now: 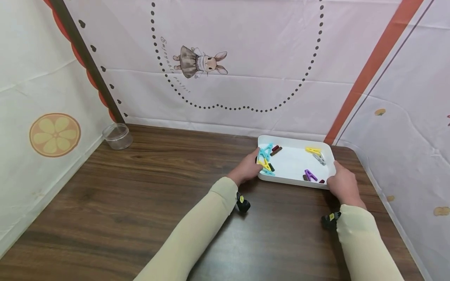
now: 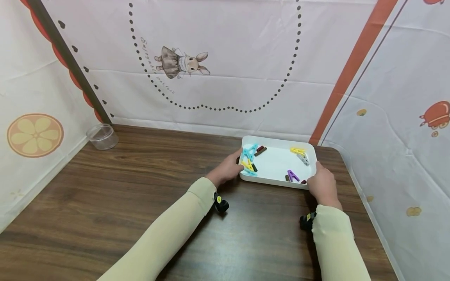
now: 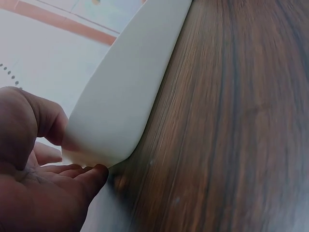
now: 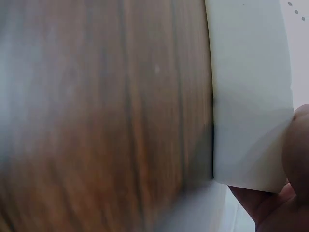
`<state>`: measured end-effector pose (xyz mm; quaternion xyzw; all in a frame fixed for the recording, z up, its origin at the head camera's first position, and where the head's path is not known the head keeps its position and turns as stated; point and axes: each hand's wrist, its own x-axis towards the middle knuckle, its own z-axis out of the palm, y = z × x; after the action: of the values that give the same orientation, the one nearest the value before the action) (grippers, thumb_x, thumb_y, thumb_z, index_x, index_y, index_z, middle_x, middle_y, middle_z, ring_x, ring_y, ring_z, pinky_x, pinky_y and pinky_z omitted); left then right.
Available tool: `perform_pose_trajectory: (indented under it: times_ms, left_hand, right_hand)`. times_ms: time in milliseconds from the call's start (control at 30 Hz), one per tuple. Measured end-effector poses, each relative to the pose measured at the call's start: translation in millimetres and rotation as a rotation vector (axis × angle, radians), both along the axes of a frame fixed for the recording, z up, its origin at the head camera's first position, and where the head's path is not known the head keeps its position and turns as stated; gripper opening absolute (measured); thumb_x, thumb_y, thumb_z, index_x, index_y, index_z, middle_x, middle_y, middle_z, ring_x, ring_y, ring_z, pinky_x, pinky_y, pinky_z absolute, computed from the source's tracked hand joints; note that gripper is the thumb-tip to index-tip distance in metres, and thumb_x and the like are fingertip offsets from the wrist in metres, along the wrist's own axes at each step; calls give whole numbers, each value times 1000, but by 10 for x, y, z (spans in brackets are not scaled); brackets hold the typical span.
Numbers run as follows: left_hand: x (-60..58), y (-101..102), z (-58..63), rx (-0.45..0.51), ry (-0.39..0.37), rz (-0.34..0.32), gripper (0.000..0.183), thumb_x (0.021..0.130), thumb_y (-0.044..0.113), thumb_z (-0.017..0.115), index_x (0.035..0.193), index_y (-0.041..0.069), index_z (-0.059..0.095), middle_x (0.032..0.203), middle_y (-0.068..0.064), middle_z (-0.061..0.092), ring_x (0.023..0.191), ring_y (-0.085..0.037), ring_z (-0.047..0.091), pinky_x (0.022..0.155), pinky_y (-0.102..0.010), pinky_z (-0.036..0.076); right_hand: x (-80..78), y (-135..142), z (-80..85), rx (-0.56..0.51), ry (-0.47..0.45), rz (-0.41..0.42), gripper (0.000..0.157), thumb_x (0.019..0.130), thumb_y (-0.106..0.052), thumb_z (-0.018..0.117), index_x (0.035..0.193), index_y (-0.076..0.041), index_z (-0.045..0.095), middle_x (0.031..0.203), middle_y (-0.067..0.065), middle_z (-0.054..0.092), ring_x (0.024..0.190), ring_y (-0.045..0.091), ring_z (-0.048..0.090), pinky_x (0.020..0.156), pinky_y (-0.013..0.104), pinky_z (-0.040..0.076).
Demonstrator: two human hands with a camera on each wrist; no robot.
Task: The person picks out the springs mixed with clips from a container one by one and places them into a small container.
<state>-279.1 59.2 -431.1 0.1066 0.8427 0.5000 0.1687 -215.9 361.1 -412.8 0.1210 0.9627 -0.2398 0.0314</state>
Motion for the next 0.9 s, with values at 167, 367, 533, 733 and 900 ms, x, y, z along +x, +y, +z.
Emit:
perform_pose_trajectory:
  times_ms: [167,367,533,733,900]
  left_hand:
    - [-10,-58,3,-20,6,9,76,92,7,52,157,18,14,162,-3,23,121,-22,43,97,-33,40]
    - [-18,-137,11,-25,-3,12,77,92,7,51,157,19,12,162,-4,22,121,-24,45,91,-34,43]
    - [-30,-230,-2,-41,1,26,77,91,7,50,157,19,11,162,-3,22,123,-22,43,99,-34,39]
    - [-9,-342,15,-40,23,36,76,92,9,50,157,19,13,162,-3,23,123,-21,42,104,-35,37]
    - [6,-398,35,-29,26,37,75,93,8,50,157,19,14,161,-3,24,123,-21,42,104,-35,37]
  right_hand:
    - [-26,-65,12,19,25,29,70,87,1,47,149,11,16,144,41,29,120,51,38,104,67,31]
    - [-39,-127,5,51,41,58,68,87,0,45,148,12,18,139,42,34,112,49,42,99,67,35]
    - [-55,-207,11,60,16,71,68,88,-1,45,148,13,16,139,43,32,107,48,43,95,66,38]
    - [-85,-314,17,76,4,83,67,89,-2,45,147,14,16,139,43,33,106,46,44,93,63,40]
    - [-100,-369,35,65,-23,81,68,91,-3,45,148,13,14,141,43,30,110,47,43,98,65,38]
